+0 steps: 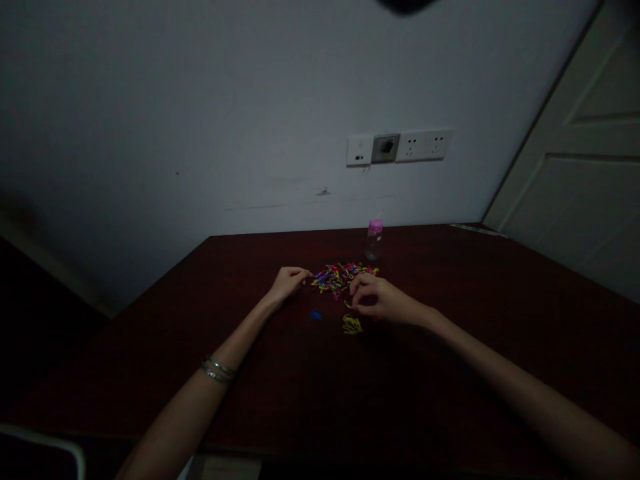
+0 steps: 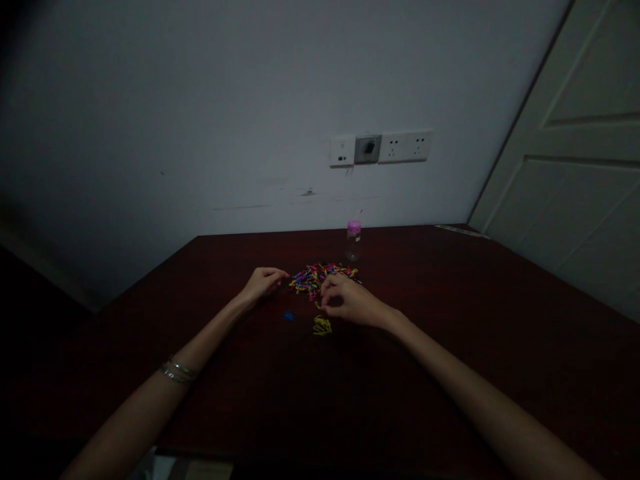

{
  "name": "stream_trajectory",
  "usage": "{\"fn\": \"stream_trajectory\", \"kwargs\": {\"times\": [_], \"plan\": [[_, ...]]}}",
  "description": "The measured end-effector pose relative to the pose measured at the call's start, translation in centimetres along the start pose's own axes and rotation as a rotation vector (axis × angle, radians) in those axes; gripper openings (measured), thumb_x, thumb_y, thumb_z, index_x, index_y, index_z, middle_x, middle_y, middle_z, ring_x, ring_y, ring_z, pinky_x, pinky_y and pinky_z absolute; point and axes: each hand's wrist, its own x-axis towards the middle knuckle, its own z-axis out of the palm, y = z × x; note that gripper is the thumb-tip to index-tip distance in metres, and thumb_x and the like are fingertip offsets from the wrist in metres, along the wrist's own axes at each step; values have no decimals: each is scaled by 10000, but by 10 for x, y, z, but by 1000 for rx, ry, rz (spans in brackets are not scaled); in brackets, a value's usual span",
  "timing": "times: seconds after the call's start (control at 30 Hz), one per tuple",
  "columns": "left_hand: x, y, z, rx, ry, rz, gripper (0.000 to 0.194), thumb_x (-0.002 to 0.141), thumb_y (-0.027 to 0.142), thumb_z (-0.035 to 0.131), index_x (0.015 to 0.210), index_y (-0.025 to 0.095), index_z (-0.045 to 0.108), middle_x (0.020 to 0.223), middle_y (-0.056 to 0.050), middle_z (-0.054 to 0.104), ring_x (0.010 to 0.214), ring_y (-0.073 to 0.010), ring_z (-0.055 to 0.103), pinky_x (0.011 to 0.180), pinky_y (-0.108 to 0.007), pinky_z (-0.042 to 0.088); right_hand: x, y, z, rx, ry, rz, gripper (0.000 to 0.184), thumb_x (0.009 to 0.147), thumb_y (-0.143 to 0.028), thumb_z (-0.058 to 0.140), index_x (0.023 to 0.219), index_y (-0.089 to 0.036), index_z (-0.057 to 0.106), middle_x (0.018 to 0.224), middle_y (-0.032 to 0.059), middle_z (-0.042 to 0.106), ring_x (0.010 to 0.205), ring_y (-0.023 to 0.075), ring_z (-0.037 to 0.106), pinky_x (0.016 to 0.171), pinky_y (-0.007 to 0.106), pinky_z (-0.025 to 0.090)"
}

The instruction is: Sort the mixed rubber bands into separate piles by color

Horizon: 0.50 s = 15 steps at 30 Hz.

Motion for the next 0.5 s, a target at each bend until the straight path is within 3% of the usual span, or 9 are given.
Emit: {"fn": "stream_trajectory", "kwargs": {"times": [0.23, 0.5], "plan": [[-5, 6, 8, -16, -19, 2, 225, 726, 232, 515, 793, 87, 674, 499, 39, 461, 351, -26, 298, 369, -178, 168, -16, -4, 14, -46, -90, 56, 50, 743, -207, 602, 751, -201, 651, 970, 34, 542, 849, 140, 523, 673, 244, 428], [-3, -2, 9, 84, -2, 59, 258, 713, 303, 557, 790, 94, 688, 478, 29, 500, 388, -53, 335, 409, -195, 229, -22, 1, 2, -36, -12, 91, 88, 763, -266, 605, 800, -201, 651, 947, 42, 560, 836, 148, 545, 736, 287, 453]]}}
